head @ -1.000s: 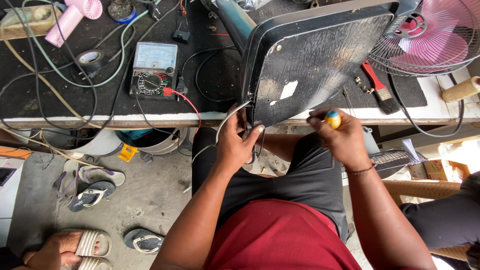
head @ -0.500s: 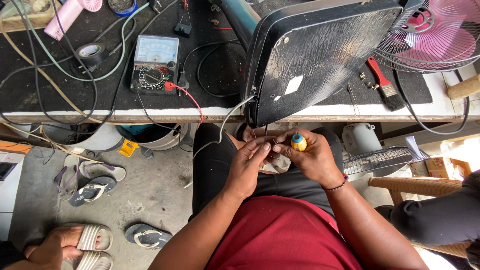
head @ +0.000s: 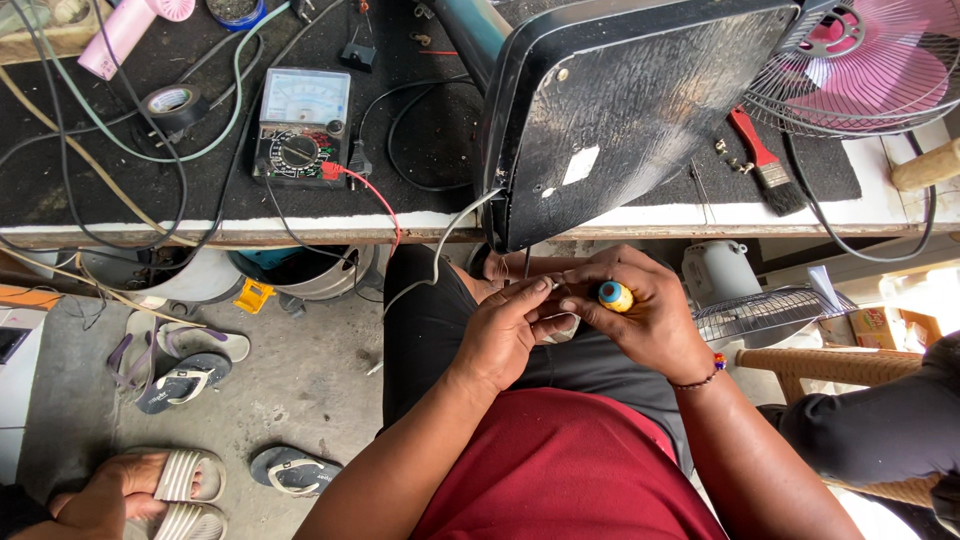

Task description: The person uses a yellow screwdriver to remove screws from the back cover of a black electronic device. They unscrew several fasteners and place them on the workbench while holding the device steady.

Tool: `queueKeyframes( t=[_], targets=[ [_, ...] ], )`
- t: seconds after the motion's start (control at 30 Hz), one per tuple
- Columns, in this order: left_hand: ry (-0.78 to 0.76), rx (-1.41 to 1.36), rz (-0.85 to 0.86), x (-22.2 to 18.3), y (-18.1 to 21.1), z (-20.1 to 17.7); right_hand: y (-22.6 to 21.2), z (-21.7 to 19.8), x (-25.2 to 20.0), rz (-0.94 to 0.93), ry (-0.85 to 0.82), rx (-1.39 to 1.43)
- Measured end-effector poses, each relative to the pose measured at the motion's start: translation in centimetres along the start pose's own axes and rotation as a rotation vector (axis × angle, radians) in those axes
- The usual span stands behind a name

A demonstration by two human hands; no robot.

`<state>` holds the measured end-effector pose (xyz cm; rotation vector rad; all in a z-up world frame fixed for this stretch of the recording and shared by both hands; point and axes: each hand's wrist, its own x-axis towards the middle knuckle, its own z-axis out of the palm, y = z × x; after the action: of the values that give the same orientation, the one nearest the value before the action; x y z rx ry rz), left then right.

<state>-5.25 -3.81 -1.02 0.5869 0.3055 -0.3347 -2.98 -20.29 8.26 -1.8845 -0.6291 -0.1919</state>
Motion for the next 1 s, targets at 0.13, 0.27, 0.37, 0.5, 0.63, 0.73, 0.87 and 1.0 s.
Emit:
queueKeyframes(
  t=[0.13, 0.27, 0.37, 0.5, 0.63, 0.73, 0.87, 1.0],
  targets=[
    [0.012, 0.046, 0.001, 0.8, -1.5, 0.0, 1.8, 0.0, -0.9, -0.034, 0.037, -0.092],
    [-0.045, 0.159, -0.023, 0.2, -1.7, 0.5, 4.9, -1.7, -1.6, 0.098, 0.112, -0.139],
    [-0.111, 0.161, -0.066, -0.6, -1.8, 1.0, 12.6, -6.7, -1.4, 0.258, 0.242, -0.244],
    [-0.222, 0.282, -0.122, -1.2, -0.9, 1.9, 16.1, -13.7, 3.2, 0.529, 0.226, -0.821],
    [-0.231, 0.351, -0.095, -1.0, -0.8, 1.6, 18.0, -17.2, 6.5, 0.588, 0.193, -0.844],
    [-0.201, 0.36, -0.104, -0.8, -1.6, 0.5, 19.5, -18.3, 7.4, 0.669, 0.12, -0.957],
    [-0.183, 0.39, -0.129, -0.7, -2.0, 0.1, 21.6, -18.2, 8.0, 0.696, -0.01, -1.106],
    [-0.18, 0.402, -0.128, -0.4, -2.3, -0.2, 21.6, -18.0, 8.1, 0.668, -0.035, -1.164]
  ],
)
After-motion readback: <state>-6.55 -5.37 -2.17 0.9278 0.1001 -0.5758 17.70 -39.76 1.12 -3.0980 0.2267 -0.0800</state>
